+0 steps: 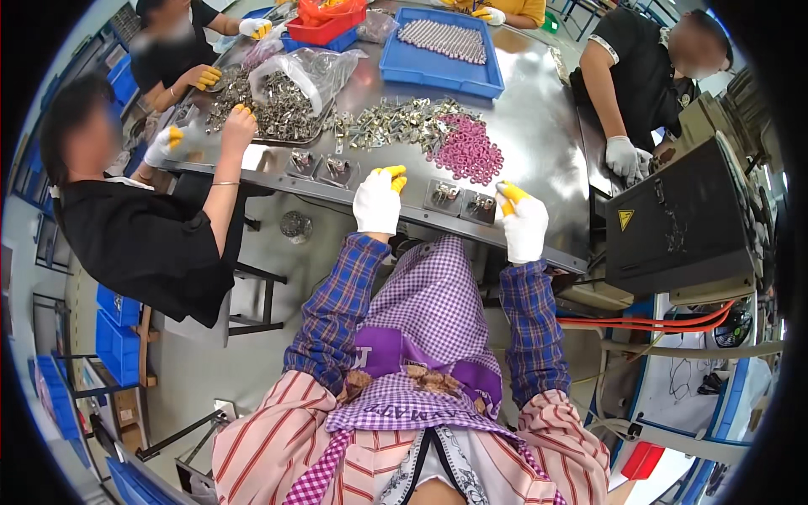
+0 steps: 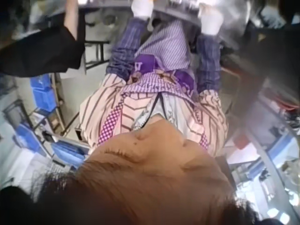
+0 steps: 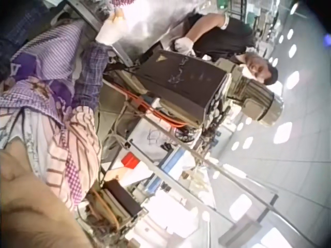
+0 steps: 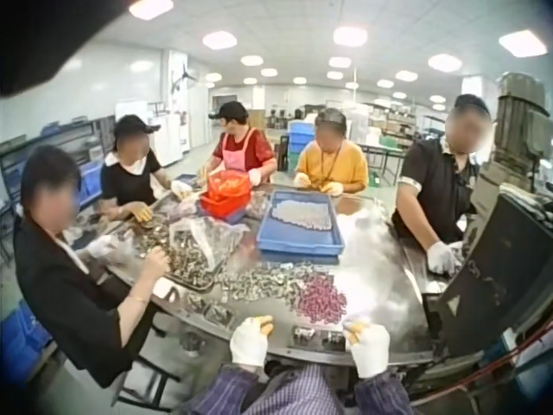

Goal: Sort small pink components from a production table into a blue tray and an apron pouch.

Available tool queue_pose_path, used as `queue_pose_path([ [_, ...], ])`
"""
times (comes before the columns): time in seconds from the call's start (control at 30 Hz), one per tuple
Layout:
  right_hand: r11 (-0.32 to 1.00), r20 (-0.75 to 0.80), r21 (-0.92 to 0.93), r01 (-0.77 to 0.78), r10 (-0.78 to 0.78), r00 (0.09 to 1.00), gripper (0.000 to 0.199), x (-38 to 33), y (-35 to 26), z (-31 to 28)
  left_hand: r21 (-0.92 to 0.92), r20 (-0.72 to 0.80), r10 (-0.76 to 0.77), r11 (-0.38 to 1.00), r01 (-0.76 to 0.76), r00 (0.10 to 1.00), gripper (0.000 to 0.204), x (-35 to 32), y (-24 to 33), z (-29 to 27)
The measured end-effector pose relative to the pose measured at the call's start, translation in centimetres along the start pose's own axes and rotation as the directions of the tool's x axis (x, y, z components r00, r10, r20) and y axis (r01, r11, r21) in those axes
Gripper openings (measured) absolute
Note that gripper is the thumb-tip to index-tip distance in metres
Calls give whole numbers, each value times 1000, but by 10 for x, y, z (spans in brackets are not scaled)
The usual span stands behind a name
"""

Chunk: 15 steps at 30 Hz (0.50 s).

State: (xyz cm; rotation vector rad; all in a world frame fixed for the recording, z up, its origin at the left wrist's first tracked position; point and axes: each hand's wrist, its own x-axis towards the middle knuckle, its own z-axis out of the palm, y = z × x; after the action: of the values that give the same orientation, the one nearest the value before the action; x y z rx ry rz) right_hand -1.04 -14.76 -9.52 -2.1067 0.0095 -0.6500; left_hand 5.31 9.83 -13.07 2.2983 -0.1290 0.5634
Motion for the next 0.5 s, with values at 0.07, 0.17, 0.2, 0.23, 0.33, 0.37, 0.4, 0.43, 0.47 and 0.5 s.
queue_pose_path([
  [0.07, 981, 124, -97, 166, -153, 980, 25, 0, 2, -1, -279, 60, -131, 950, 143, 990, 22, 1, 6, -2],
  [0.17, 985, 221, -125, 122, -92, 971, 25, 5, -2, -3, -400, 132, -189, 888, 227, 973, 22, 1, 30, -14],
  [0.2, 993, 246, -116, -4, 33, 969, 25, 10, -11, -4, -395, 155, -183, 889, 231, 971, 22, 2, 45, -25],
  [0.23, 985, 267, -112, -132, 158, 951, 25, 14, -17, -6, -392, 181, -173, 890, 232, 968, 22, 4, 59, -32],
  [0.33, 961, 315, -70, -269, 277, 908, 25, 18, -16, -10, -373, 245, -132, 902, 219, 961, 22, 7, 80, -33],
  [0.37, 960, 344, -30, -279, 272, 899, 25, 19, -14, -11, -359, 280, -101, 911, 202, 955, 21, 9, 85, -31],
  [0.4, 957, 373, 10, -289, 264, 890, 25, 19, -12, -13, -345, 316, -72, 920, 185, 946, 21, 11, 89, -29],
  [0.43, 953, 400, 51, -300, 255, 880, 24, 19, -10, -14, -331, 351, -43, 929, 166, 935, 20, 11, 93, -27],
  [0.47, 952, 400, 52, -301, 257, 880, 24, 19, -9, -14, -330, 353, -43, 929, 167, 935, 20, 11, 97, -24],
  [0.5, 961, 393, 26, -274, 242, 887, 24, 19, -8, -13, -306, 329, -11, 945, 117, 944, 20, 10, 102, -22],
])
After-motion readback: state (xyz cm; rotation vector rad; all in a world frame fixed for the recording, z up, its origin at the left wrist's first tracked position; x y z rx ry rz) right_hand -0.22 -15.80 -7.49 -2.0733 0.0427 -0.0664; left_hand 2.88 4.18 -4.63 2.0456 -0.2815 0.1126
